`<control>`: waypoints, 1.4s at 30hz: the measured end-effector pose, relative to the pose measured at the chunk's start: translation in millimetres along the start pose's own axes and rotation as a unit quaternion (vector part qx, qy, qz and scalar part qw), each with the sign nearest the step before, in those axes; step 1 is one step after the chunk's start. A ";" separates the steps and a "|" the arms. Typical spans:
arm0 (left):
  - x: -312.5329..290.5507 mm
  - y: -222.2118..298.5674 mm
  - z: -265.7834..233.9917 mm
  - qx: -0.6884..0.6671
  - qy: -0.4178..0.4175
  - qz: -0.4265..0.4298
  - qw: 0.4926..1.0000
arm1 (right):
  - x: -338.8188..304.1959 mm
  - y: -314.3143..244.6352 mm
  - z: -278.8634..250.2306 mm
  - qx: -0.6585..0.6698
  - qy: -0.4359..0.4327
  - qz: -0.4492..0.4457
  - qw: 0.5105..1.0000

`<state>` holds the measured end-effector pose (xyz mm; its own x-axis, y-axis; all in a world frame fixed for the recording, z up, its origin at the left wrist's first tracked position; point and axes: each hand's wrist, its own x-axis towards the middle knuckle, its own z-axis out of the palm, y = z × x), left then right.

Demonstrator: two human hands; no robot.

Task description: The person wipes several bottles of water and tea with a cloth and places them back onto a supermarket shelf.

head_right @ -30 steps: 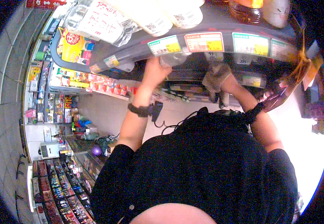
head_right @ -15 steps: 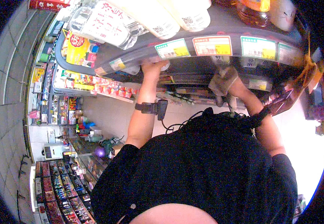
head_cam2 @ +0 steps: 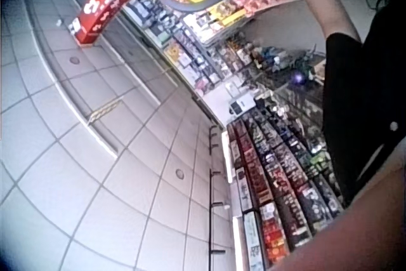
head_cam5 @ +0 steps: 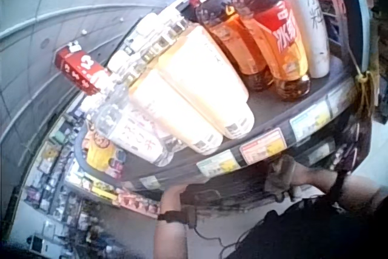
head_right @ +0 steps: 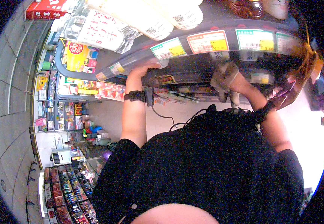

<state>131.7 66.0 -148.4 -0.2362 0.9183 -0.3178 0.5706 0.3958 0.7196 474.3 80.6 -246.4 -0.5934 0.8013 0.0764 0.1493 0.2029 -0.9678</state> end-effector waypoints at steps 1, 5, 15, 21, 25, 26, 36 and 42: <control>1.4 -1.2 -4.7 -0.019 -0.004 -0.015 1.000 | -0.2 1.2 0.9 0.001 -0.001 -0.004 1.000; -13.7 12.9 -2.6 0.080 0.046 0.175 0.980 | -1.3 10.6 1.7 -0.012 0.014 -0.025 1.000; 7.8 33.3 73.0 0.246 0.211 0.311 0.893 | -0.4 25.7 1.2 -0.108 0.006 -0.040 0.993; 4.9 43.9 101.2 0.217 0.279 0.440 0.825 | 0.3 18.7 6.7 -0.041 0.031 -0.046 0.998; -2.0 35.0 73.4 0.225 0.267 0.307 0.885 | 2.3 23.7 1.7 -0.104 -0.011 -0.068 0.992; -1.6 38.2 62.3 0.209 0.210 0.291 0.910 | -0.9 20.8 1.7 -0.101 -0.013 -0.067 0.993; 19.2 43.2 54.1 0.216 0.250 0.285 0.900 | -4.8 4.3 -1.3 0.022 -0.021 0.038 0.999; 36.4 47.7 61.1 0.215 0.282 0.291 0.889 | -4.4 1.4 -0.6 -0.045 -0.022 0.009 0.999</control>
<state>198.3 117.7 -163.4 -0.0909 0.8731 0.4789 0.9442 -0.0774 0.3203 477.6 77.7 -248.0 -0.6235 0.7804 0.0472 0.2292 0.2402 -0.9433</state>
